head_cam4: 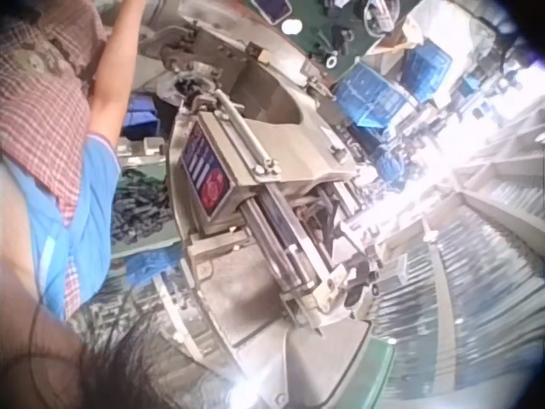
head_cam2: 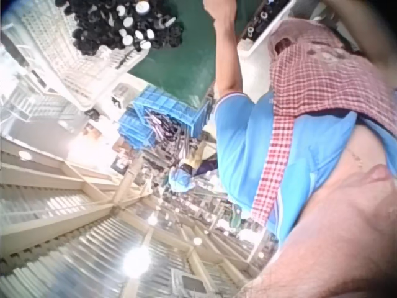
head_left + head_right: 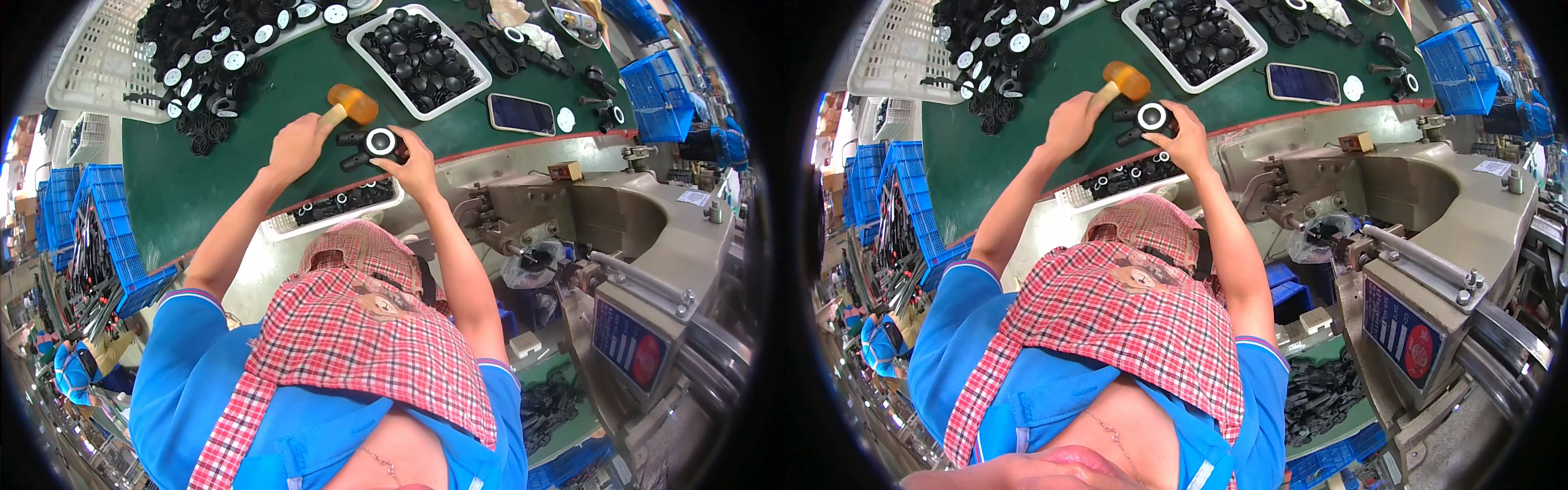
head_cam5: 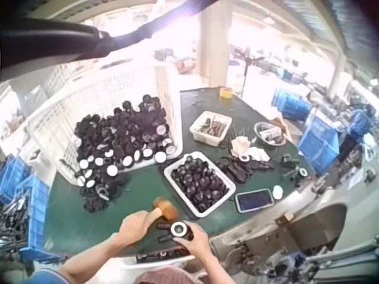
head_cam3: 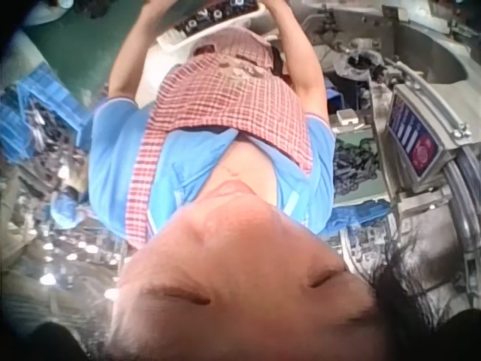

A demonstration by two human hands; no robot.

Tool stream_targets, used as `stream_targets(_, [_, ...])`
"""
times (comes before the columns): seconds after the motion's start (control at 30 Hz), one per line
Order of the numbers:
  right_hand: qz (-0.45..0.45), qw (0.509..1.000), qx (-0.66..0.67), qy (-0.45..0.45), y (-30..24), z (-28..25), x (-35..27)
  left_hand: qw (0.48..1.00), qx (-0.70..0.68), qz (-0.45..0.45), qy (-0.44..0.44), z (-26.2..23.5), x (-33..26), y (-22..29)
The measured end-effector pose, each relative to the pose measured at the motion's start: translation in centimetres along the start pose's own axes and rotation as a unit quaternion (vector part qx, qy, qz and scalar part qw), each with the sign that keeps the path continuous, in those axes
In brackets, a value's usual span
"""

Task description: The person assembles small black circular components by placing them into a machine, using a rubber mallet to secure them, and then placing the finished items into a white basket.

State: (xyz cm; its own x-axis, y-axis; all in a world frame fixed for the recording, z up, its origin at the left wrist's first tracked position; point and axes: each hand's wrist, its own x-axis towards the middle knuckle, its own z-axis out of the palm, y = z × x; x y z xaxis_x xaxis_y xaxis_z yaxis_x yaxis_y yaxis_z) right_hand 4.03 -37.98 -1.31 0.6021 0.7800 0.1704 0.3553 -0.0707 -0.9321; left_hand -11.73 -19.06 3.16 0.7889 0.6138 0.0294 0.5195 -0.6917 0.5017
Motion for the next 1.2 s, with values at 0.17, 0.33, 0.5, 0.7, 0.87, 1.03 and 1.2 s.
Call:
stream_targets(0.17, [0.012, 0.999, -0.030, 0.011, -0.4, -0.2, 0.0, 0.965, -0.261, 0.000, 0.006, -8.0, -3.8, 8.7])
stream_targets(0.33, [-0.018, 0.999, -0.038, 0.002, -0.7, 0.2, -0.4, 0.996, -0.043, 0.002, -0.073, -0.6, -4.6, 4.2])
stream_targets(0.5, [-0.021, 0.999, -0.034, 0.012, -0.3, 0.2, -0.1, 0.995, -0.081, -0.005, -0.058, -3.6, -4.5, 7.3])
stream_targets(0.7, [-0.043, 0.991, -0.121, 0.030, -1.0, 0.8, 0.5, 0.996, -0.066, -0.011, -0.062, -1.2, -2.5, 4.0])
stream_targets(0.87, [-0.011, 0.994, -0.105, -0.003, -2.4, 0.2, -0.2, 0.986, 0.132, 0.035, 0.100, 0.6, 0.7, -1.4])
stream_targets(1.03, [0.267, 0.919, 0.117, -0.265, -2.1, -3.5, -7.2, 0.985, 0.131, 0.069, 0.094, 2.6, 1.5, -4.0])
stream_targets(1.2, [0.369, 0.918, 0.123, -0.077, 6.6, 2.7, -13.1, 0.986, 0.148, 0.067, 0.046, 2.7, 2.8, -3.0])
